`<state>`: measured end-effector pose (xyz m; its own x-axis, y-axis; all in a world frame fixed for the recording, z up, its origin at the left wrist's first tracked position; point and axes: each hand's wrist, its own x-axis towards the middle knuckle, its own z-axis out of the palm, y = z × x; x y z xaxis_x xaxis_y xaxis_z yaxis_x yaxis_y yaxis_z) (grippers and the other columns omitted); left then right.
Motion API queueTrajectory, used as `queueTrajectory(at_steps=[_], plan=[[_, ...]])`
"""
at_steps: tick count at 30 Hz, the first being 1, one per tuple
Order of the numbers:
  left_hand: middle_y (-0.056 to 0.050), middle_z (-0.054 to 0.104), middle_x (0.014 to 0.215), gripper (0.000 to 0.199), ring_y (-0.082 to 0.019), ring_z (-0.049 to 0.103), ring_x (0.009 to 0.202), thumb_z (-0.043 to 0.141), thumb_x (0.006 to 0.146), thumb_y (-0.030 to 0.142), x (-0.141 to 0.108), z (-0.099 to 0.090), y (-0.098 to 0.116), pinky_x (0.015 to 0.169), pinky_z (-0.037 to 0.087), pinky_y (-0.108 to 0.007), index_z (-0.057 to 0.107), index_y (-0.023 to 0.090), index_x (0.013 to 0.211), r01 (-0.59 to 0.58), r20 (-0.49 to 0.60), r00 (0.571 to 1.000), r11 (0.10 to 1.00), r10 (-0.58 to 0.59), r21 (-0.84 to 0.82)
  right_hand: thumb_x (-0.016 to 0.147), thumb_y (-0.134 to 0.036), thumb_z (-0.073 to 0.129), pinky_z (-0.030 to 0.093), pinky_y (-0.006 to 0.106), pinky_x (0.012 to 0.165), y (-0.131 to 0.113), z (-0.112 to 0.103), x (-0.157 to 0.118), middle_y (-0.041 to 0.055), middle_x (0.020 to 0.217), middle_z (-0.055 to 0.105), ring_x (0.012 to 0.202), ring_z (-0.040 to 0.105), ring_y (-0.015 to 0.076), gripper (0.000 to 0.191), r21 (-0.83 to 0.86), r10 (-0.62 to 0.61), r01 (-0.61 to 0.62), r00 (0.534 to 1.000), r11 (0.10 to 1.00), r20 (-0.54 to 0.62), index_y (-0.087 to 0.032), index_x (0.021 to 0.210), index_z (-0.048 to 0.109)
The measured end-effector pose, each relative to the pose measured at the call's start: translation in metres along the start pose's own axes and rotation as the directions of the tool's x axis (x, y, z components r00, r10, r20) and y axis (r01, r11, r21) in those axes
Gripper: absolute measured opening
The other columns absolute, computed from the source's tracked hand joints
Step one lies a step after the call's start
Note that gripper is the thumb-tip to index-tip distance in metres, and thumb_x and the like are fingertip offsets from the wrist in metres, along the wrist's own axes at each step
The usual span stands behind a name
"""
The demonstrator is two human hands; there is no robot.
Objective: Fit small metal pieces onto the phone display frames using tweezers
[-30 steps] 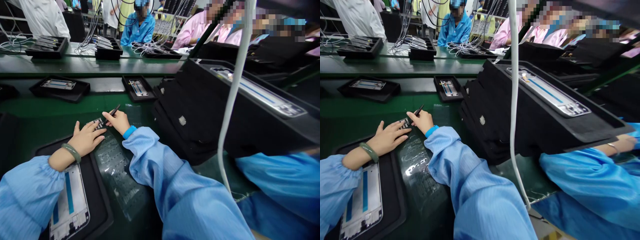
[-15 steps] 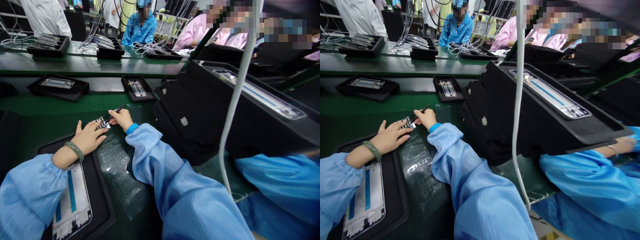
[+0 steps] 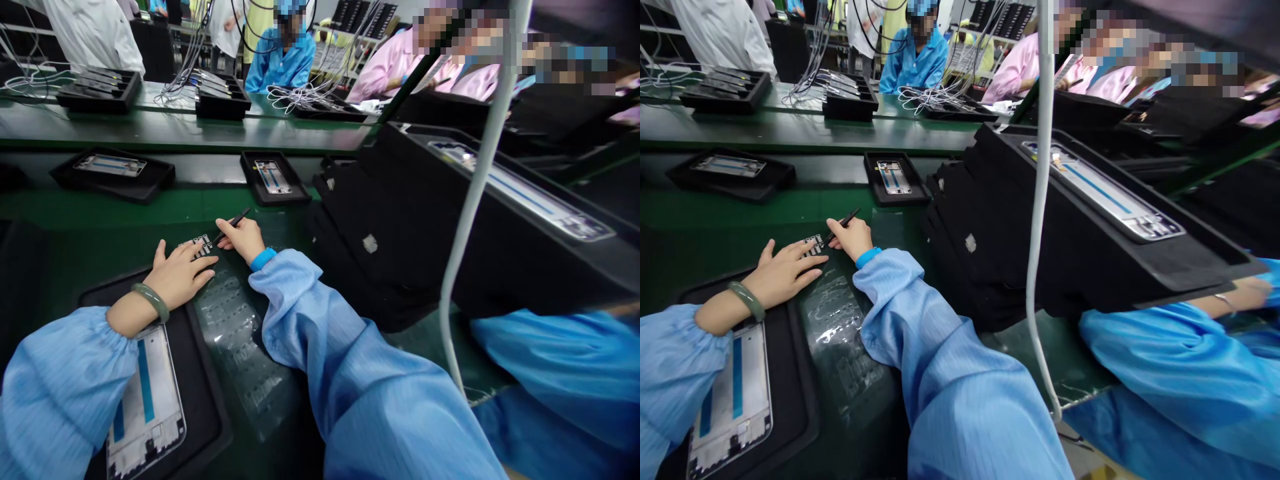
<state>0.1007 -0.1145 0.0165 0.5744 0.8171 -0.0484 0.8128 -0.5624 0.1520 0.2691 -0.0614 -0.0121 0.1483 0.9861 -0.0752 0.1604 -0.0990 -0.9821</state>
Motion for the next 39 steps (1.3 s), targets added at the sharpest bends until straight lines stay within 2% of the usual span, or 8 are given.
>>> queueTrajectory(at_steps=[17, 23, 27, 31, 33, 35, 37, 39], plan=[[-0.004, 0.046, 0.135, 0.029, -0.028, 0.033, 0.129, 0.049, 0.081, 0.040, -0.003, -0.002, -0.001, 0.103, 0.002, -0.063, 0.061, 0.033, 0.106, -0.001, -0.154, 0.987, 0.955, -0.047, -0.297, 0.082, -0.026, 0.056, 0.048, 0.013, 0.042, -0.029, -0.004, -0.015, -0.0019, 0.052, 0.061, 0.045, 0.061, 0.0071, 0.012, 0.280, 0.104, -0.121, 0.992, 0.952, 0.075, -0.014, 0.080, 0.055], [-0.008, 0.066, 0.103, 0.041, -0.021, 0.060, 0.095, 0.048, 0.080, 0.051, -0.021, -0.032, -0.003, 0.087, 0.047, -0.037, 0.059, 0.018, 0.102, 0.037, -0.301, 0.903, 0.754, -0.306, -0.656, 0.077, -0.038, 0.061, 0.050, 0.015, 0.047, -0.059, -0.003, -0.051, -0.0017, 0.064, 0.064, 0.050, 0.063, 0.0079, 0.023, 0.395, -0.161, 0.131, 0.986, 0.909, 0.042, -0.016, 0.082, 0.055], [-0.007, 0.068, 0.093, 0.041, -0.018, 0.064, 0.085, 0.052, 0.078, 0.051, -0.030, -0.036, 0.001, 0.076, 0.051, -0.030, 0.060, 0.015, 0.096, -0.014, -0.287, 0.887, 0.601, -0.361, -0.799, 0.074, -0.042, 0.061, 0.053, 0.020, 0.053, -0.070, 0.001, -0.075, -0.0018, 0.067, 0.064, 0.055, 0.063, 0.0097, 0.025, 0.344, -0.304, 0.273, 0.952, 0.898, 0.038, -0.018, 0.080, 0.057], [-0.003, 0.067, 0.083, 0.032, -0.017, 0.062, 0.077, 0.056, 0.077, 0.047, -0.035, -0.037, 0.006, 0.070, 0.051, -0.029, 0.062, 0.017, 0.087, -0.034, -0.299, 0.868, 0.555, -0.396, -0.831, 0.072, -0.039, 0.064, 0.056, 0.025, 0.064, -0.073, 0.000, -0.088, -0.0012, 0.071, 0.062, 0.062, 0.063, 0.0110, 0.021, 0.245, -0.466, 0.447, 0.885, 0.860, 0.019, -0.020, 0.073, 0.058], [-0.002, 0.066, 0.084, 0.023, -0.016, 0.061, 0.078, 0.057, 0.078, 0.041, -0.038, -0.040, 0.005, 0.074, 0.050, -0.030, 0.063, 0.020, 0.085, -0.074, -0.401, 0.825, 0.628, -0.397, -0.774, 0.072, -0.041, 0.064, 0.056, 0.026, 0.066, -0.074, -0.004, -0.087, -0.0011, 0.070, 0.061, 0.064, 0.063, 0.0115, 0.022, 0.225, -0.483, 0.476, 0.875, 0.850, -0.027, -0.020, 0.072, 0.058], [0.000, 0.065, 0.087, 0.011, -0.016, 0.060, 0.084, 0.058, 0.079, 0.031, -0.043, -0.043, 0.001, 0.084, 0.048, -0.034, 0.064, 0.023, 0.084, -0.185, -0.631, 0.720, 0.797, -0.289, -0.576, 0.072, -0.045, 0.063, 0.057, 0.026, 0.063, -0.078, -0.007, -0.085, -0.0010, 0.070, 0.060, 0.065, 0.063, 0.0117, 0.026, 0.293, -0.438, 0.442, 0.895, 0.847, -0.085, -0.020, 0.073, 0.055], [0.001, 0.065, 0.089, 0.013, -0.015, 0.061, 0.086, 0.061, 0.076, 0.020, -0.049, -0.045, -0.005, 0.094, 0.043, -0.040, 0.064, 0.027, 0.086, -0.289, -0.813, 0.582, 0.931, -0.016, -0.225, 0.070, -0.046, 0.064, 0.057, 0.026, 0.059, -0.082, -0.009, -0.085, -0.0013, 0.071, 0.059, 0.063, 0.064, 0.0116, 0.029, 0.379, -0.387, 0.392, 0.917, 0.838, -0.093, -0.020, 0.074, 0.053], [0.003, 0.065, 0.086, 0.029, -0.015, 0.062, 0.083, 0.064, 0.071, 0.012, -0.055, -0.046, -0.011, 0.096, 0.041, -0.043, 0.064, 0.032, 0.092, -0.323, -0.834, 0.501, 0.944, 0.230, 0.067, 0.068, -0.045, 0.067, 0.057, 0.027, 0.058, -0.086, -0.008, -0.091, -0.0018, 0.069, 0.059, 0.061, 0.063, 0.0119, 0.029, 0.393, -0.378, 0.372, 0.924, 0.841, -0.065, -0.020, 0.074, 0.052]])
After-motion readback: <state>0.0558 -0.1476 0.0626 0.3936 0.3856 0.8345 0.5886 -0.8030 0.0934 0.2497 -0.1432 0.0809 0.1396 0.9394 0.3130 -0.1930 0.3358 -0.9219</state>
